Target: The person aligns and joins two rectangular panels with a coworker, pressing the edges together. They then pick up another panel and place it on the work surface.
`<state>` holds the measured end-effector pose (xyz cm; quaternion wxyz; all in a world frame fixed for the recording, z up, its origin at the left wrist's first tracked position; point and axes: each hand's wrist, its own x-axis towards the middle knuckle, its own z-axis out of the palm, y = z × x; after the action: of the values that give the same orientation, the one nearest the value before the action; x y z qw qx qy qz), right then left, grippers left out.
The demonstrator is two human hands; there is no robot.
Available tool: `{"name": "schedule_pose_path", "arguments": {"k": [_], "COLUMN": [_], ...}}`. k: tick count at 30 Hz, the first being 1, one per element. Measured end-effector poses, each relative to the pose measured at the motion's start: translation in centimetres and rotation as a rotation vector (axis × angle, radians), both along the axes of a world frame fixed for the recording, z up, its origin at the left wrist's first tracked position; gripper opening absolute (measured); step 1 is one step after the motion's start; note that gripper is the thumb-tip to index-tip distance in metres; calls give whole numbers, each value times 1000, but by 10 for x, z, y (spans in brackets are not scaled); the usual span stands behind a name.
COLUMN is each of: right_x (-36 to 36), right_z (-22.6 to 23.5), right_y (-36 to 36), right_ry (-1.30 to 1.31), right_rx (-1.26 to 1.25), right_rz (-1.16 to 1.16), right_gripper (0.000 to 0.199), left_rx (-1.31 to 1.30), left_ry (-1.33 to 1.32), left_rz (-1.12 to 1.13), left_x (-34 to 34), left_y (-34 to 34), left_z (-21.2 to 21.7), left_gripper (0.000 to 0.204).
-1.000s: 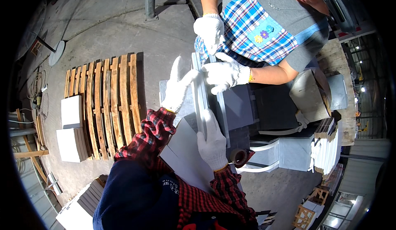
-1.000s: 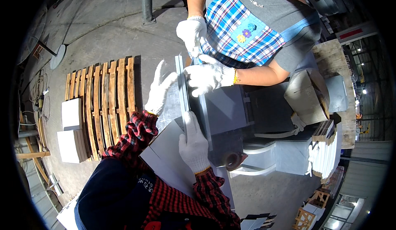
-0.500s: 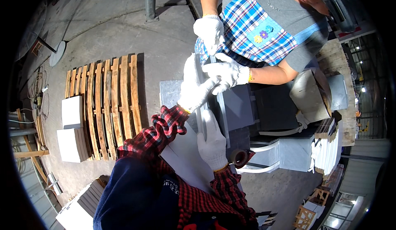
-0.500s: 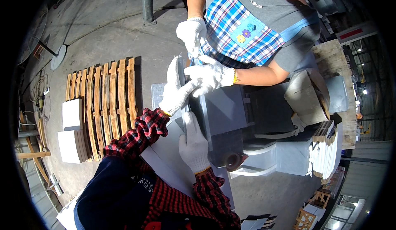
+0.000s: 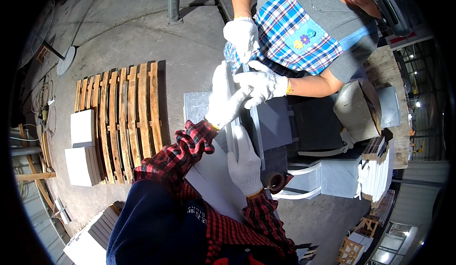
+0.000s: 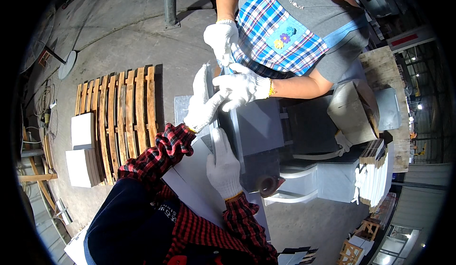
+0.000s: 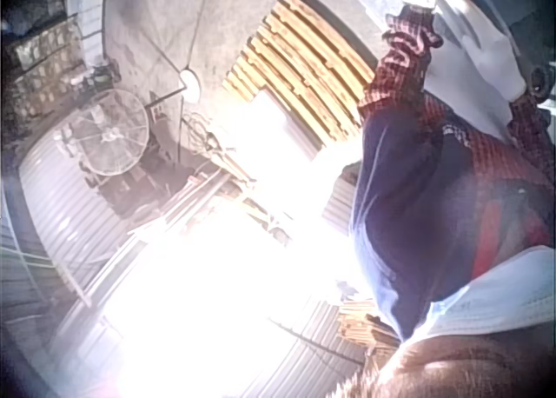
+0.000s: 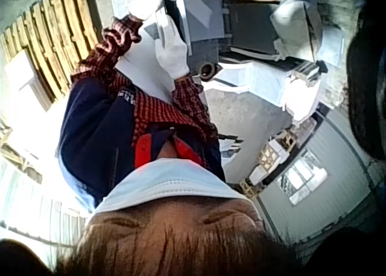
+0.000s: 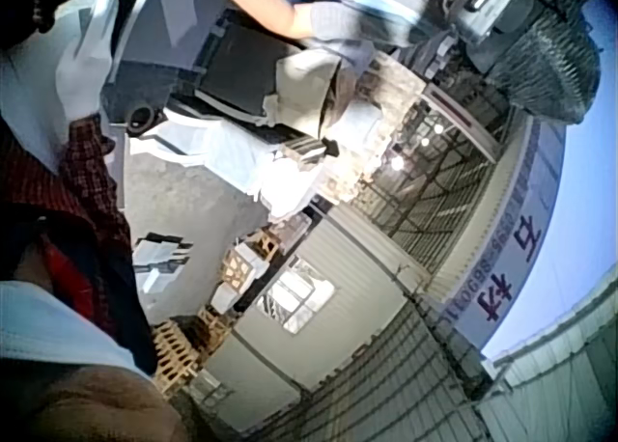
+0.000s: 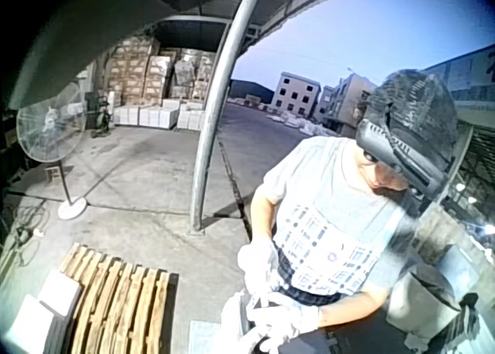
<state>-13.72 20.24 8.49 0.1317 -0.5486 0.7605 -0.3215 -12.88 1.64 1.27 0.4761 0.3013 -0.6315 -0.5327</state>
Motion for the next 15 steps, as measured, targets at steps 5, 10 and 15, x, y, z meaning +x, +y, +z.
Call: {"name": "schedule_pose_path", "arguments": {"k": [5,10,15], "right_x": [0,0,0], "right_z": [0,1,2], "right_y": [0,-1,0], "right_ry": [3,-14,-3], "right_rx": [-2,1,4], "right_rz": [5,1,3], "right_gripper": [62,62,63], "left_rx": [-12,-60,-35], "left_ry": [-13,-88,-49], "left_rz": [-8,-32,-49], "left_x": [0,0,-1], "left_y": [-1,-3,-3], "left_z": [-5,-8,-10], "left_gripper": [90,88,88]}}
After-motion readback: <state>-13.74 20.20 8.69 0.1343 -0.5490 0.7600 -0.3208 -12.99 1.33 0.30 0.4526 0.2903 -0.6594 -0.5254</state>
